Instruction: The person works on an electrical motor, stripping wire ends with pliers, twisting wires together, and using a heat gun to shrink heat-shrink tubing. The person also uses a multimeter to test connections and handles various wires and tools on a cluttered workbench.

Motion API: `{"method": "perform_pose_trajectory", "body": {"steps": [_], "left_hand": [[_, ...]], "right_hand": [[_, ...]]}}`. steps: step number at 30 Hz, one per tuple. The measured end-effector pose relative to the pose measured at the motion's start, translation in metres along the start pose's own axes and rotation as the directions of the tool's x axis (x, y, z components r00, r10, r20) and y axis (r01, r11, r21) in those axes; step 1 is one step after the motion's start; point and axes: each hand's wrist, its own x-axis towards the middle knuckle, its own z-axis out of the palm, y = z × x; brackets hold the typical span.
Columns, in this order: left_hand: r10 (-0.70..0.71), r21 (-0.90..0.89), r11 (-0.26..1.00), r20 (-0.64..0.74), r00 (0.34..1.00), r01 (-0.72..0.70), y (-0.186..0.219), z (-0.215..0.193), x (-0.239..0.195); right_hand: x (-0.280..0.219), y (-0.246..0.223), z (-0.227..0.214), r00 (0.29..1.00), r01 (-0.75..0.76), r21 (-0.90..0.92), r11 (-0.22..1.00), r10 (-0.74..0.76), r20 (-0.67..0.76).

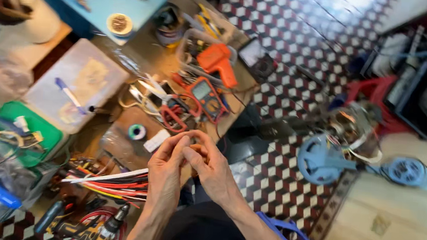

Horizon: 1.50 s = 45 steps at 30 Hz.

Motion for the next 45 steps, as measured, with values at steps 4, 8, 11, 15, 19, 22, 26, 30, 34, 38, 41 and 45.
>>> {"method": "perform_pose_trajectory", "body": {"steps": [4,8,11,15,19,22,26,30,34,38,41,45], "left_hand": [[-0.064,0.189,0.982,0.195,0.979,0.027,-0.037,0.030,-0.034],[-0.137,0.270,0.963,0.419,0.898,0.021,-0.080,0.080,-0.062],[-0.123,0.379,0.922,0.491,0.862,-0.084,-0.113,0.119,-0.078],[-0.119,0.350,0.932,0.536,0.836,-0.092,-0.166,0.157,-0.091],[-0.190,0.367,0.930,0.489,0.851,-0.003,-0.206,0.197,-0.082],[-0.121,0.430,0.902,0.341,0.932,-0.040,-0.224,0.221,-0.053],[-0.118,0.500,0.866,0.193,0.974,0.006,-0.235,0.235,-0.012],[-0.196,0.543,0.840,0.262,0.945,0.024,-0.239,0.242,0.018],[-0.378,0.586,0.794,0.264,0.888,0.164,-0.238,0.242,0.037],[-0.486,0.566,0.780,0.283,0.827,0.265,-0.240,0.239,0.049],[-0.518,0.504,0.799,0.302,0.801,0.326,-0.242,0.239,0.053],[-0.585,0.465,0.781,0.313,0.748,0.417,-0.242,0.244,0.055]], "right_hand": [[-0.074,0.010,-0.061,0.939,-0.068,-0.211,0.975,-0.009,-0.344],[-0.148,0.021,-0.119,0.901,-0.115,-0.165,0.980,0.033,-0.433],[-0.178,0.036,-0.162,0.892,-0.058,-0.167,0.984,-0.024,-0.452],[-0.191,0.068,-0.219,0.854,0.082,0.064,0.995,-0.036,-0.519],[-0.191,0.085,-0.279,0.820,0.130,-0.031,0.991,-0.125,-0.559],[-0.189,0.089,-0.318,0.813,0.101,0.009,0.995,-0.077,-0.577],[-0.176,0.089,-0.350,0.825,0.103,0.138,0.985,-0.007,-0.565],[-0.149,0.092,-0.354,0.828,0.153,0.287,0.946,0.036,-0.559],[-0.134,0.100,-0.339,0.765,0.203,0.273,0.940,0.022,-0.644],[-0.132,0.110,-0.324,0.680,0.221,0.271,0.937,0.051,-0.731],[-0.134,0.114,-0.324,0.640,0.257,0.240,0.936,0.021,-0.768],[-0.125,0.110,-0.337,0.620,0.165,0.239,0.957,0.088,-0.780]]}}
